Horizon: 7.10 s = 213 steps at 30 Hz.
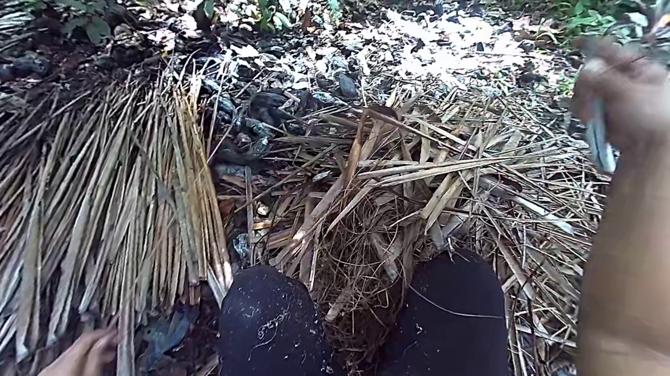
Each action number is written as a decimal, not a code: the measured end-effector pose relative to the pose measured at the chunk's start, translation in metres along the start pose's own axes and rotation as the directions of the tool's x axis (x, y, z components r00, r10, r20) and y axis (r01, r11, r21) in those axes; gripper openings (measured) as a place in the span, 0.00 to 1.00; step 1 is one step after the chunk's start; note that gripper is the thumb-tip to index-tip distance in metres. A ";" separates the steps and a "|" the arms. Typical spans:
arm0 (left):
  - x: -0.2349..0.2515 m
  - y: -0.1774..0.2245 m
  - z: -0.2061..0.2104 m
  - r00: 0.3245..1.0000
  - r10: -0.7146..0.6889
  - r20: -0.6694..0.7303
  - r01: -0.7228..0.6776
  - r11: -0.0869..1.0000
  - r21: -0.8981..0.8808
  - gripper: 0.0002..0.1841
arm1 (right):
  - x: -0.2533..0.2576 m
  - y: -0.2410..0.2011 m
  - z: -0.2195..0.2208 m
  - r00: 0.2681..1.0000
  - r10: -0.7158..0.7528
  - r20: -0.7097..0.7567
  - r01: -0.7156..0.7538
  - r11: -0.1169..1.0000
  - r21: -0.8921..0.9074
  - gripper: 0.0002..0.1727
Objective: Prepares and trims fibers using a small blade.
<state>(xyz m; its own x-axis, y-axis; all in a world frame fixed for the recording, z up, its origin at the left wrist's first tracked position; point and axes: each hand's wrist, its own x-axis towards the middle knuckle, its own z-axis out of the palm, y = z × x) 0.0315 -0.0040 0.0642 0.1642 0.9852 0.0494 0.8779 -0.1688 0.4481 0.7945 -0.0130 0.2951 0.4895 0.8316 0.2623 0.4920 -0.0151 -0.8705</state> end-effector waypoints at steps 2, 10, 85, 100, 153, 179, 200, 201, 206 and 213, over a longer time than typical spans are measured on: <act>0.023 0.060 0.012 0.996 0.056 -0.068 -0.066 0.985 -0.160 0.20 | -0.010 -0.002 0.039 0.969 0.147 0.199 -0.061 0.922 -0.382 0.24; 0.050 0.257 0.009 0.976 -0.002 0.220 0.205 0.372 -0.906 0.14 | -0.129 -0.047 0.181 0.702 -0.127 0.701 -0.046 0.974 0.222 0.27; -0.012 0.187 0.038 0.910 0.372 0.181 0.005 0.427 -0.904 0.09 | -0.159 -0.028 0.206 0.696 -0.343 0.630 -0.231 0.725 0.649 0.20; 0.005 0.272 0.030 0.867 0.488 0.103 -0.078 0.336 -0.939 0.10 | -0.202 -0.021 0.221 0.549 -0.450 0.704 -0.207 0.743 0.636 0.18; 0.021 0.209 -0.008 0.763 0.532 0.367 0.217 0.324 -0.921 0.09 | -0.155 -0.045 0.155 0.781 -0.425 0.457 0.085 0.798 0.597 0.25; 0.019 0.153 -0.002 0.551 0.666 0.503 0.484 0.235 -0.843 0.09 | -0.089 -0.056 0.101 0.724 -0.668 0.172 0.320 0.547 0.774 0.19; 0.020 0.157 0.005 0.559 0.668 0.490 0.557 0.135 -0.819 0.09 | -0.128 -0.058 0.140 0.702 -0.616 0.357 0.120 0.597 0.793 0.24; 0.020 0.155 0.005 0.559 0.669 0.489 0.557 0.134 -0.820 0.09 | -0.126 -0.058 0.137 0.711 -0.617 0.338 0.131 0.588 0.798 0.23; 0.020 0.148 0.007 0.547 0.678 0.491 0.572 0.126 -0.810 0.09 | -0.118 -0.060 0.128 0.704 -0.648 0.293 0.166 0.550 0.819 0.21; 0.022 0.144 0.008 0.529 0.695 0.487 0.584 0.118 -0.803 0.09 | -0.113 -0.063 0.124 0.683 -0.669 0.293 0.163 0.531 0.832 0.21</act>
<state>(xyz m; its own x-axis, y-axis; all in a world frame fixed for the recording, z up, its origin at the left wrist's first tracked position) 0.1651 -0.0073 0.1229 0.9161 0.3892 -0.0965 -0.1621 0.5797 0.7986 0.6188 -0.0375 0.2688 -0.2058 0.7409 0.6393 -0.2578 0.5892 -0.7658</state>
